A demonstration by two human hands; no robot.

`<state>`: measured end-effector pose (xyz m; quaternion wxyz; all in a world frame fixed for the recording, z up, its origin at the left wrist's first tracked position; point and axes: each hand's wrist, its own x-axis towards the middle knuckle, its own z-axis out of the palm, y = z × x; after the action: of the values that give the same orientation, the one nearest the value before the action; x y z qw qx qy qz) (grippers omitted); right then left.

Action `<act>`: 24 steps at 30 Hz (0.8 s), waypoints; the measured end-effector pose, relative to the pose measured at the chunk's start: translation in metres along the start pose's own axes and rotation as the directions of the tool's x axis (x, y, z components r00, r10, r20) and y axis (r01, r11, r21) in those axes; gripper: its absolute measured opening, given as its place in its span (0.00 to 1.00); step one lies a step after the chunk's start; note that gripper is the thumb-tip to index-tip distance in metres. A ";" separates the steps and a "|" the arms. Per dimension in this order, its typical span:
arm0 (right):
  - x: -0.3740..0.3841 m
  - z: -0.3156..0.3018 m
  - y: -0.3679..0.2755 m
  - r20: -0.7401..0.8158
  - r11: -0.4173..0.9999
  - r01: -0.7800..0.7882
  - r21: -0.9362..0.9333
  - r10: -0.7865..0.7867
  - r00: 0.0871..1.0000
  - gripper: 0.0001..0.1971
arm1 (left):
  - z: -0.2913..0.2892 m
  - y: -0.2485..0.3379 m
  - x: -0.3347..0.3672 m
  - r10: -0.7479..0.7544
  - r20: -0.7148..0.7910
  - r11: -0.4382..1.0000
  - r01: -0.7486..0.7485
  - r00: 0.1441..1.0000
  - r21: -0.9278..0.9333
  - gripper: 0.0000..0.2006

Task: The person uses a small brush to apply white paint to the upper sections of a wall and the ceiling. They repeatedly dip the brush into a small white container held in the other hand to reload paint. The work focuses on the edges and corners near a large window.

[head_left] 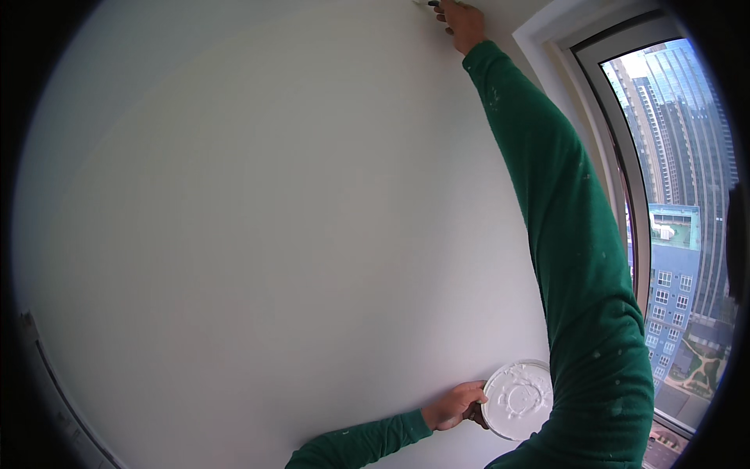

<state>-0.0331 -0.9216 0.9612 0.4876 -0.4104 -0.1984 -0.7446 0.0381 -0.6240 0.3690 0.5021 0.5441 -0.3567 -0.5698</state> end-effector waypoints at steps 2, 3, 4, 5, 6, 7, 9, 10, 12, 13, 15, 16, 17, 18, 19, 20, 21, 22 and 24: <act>0.000 0.002 0.004 0.010 1.000 0.002 0.004 -0.002 1.000 0.16 | 0.002 0.001 -0.001 0.001 0.007 1.000 -0.001 1.000 0.002 0.16; 0.000 0.002 0.006 0.015 1.000 0.001 0.014 -0.001 1.000 0.16 | 0.005 0.003 -0.002 0.004 0.007 1.000 -0.004 1.000 0.003 0.16; 0.000 0.003 0.007 0.018 1.000 0.000 0.025 0.000 1.000 0.15 | 0.007 0.005 -0.003 0.006 0.005 1.000 -0.006 1.000 0.005 0.17; -0.001 0.004 0.008 0.023 1.000 0.005 0.027 -0.006 1.000 0.15 | 0.007 0.004 -0.003 0.008 -0.002 1.000 -0.008 1.000 0.007 0.17; -0.001 0.004 0.009 0.028 1.000 0.011 0.029 -0.012 1.000 0.15 | 0.007 0.004 -0.003 0.010 -0.008 1.000 -0.010 1.000 0.008 0.17; -0.001 0.006 0.009 0.034 0.999 0.016 0.032 -0.017 0.999 0.15 | 0.007 0.004 -0.003 0.013 -0.016 1.000 -0.013 1.000 0.011 0.17; -0.001 0.007 0.010 0.049 0.999 0.009 0.048 -0.011 0.999 0.14 | 0.005 0.001 -0.003 0.014 -0.017 1.000 -0.014 1.000 0.006 0.18; -0.001 0.008 0.009 0.058 0.998 0.007 0.056 -0.010 0.998 0.14 | 0.004 0.000 -0.002 0.016 -0.016 1.000 -0.016 1.000 0.006 0.18; 0.000 0.009 0.007 0.080 0.998 -0.003 0.057 -0.001 0.997 0.13 | 0.004 0.001 -0.001 0.025 -0.003 1.000 -0.025 1.000 0.013 0.18; 0.000 0.010 0.007 0.092 0.998 -0.010 0.059 0.004 0.996 0.13 | 0.004 0.001 -0.001 0.030 0.001 0.999 -0.030 1.000 0.015 0.18; -0.002 0.013 0.006 0.097 0.999 0.000 0.048 -0.005 0.995 0.13 | 0.003 0.001 0.000 0.031 -0.006 0.999 -0.031 1.000 0.009 0.18; -0.005 0.015 0.005 0.100 0.999 0.003 0.045 -0.007 0.995 0.12 | 0.002 0.000 0.000 0.031 -0.013 1.000 -0.031 0.999 0.004 0.18; -0.007 0.016 0.004 0.107 0.999 -0.002 0.048 -0.004 0.994 0.12 | -0.001 0.000 0.001 0.025 -0.003 0.999 -0.025 1.000 0.020 0.20; -0.009 0.017 0.002 0.114 0.999 -0.005 0.052 -0.001 0.994 0.12 | -0.005 0.000 0.002 0.019 0.006 0.999 -0.020 1.000 0.037 0.22; -0.010 0.017 0.000 0.119 0.999 -0.005 0.051 -0.001 0.993 0.13 | -0.006 -0.001 0.003 0.012 0.021 0.998 -0.013 1.000 0.056 0.25; -0.011 0.017 -0.003 0.123 0.999 -0.004 0.048 -0.002 0.992 0.13 | -0.006 0.000 0.002 0.014 0.017 0.998 -0.015 1.000 0.063 0.24; -0.010 0.015 -0.008 0.126 0.999 -0.001 0.044 -0.005 0.992 0.13 | -0.005 0.002 0.002 0.016 0.014 0.997 -0.017 1.000 0.073 0.24; -0.011 0.013 -0.010 0.130 0.999 -0.002 0.039 -0.003 0.991 0.13 | -0.003 0.003 0.002 0.016 0.010 0.997 -0.017 1.000 0.077 0.24; -0.024 0.000 -0.023 0.104 0.997 0.009 0.071 -0.017 0.994 0.12 | -0.002 0.006 0.005 0.015 0.027 0.997 -0.017 1.000 0.070 0.23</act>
<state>-0.0490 -0.8977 0.9450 0.4859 -0.4300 -0.2526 -0.7177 0.0417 -0.6302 0.3732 0.4825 0.5511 -0.3873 -0.5600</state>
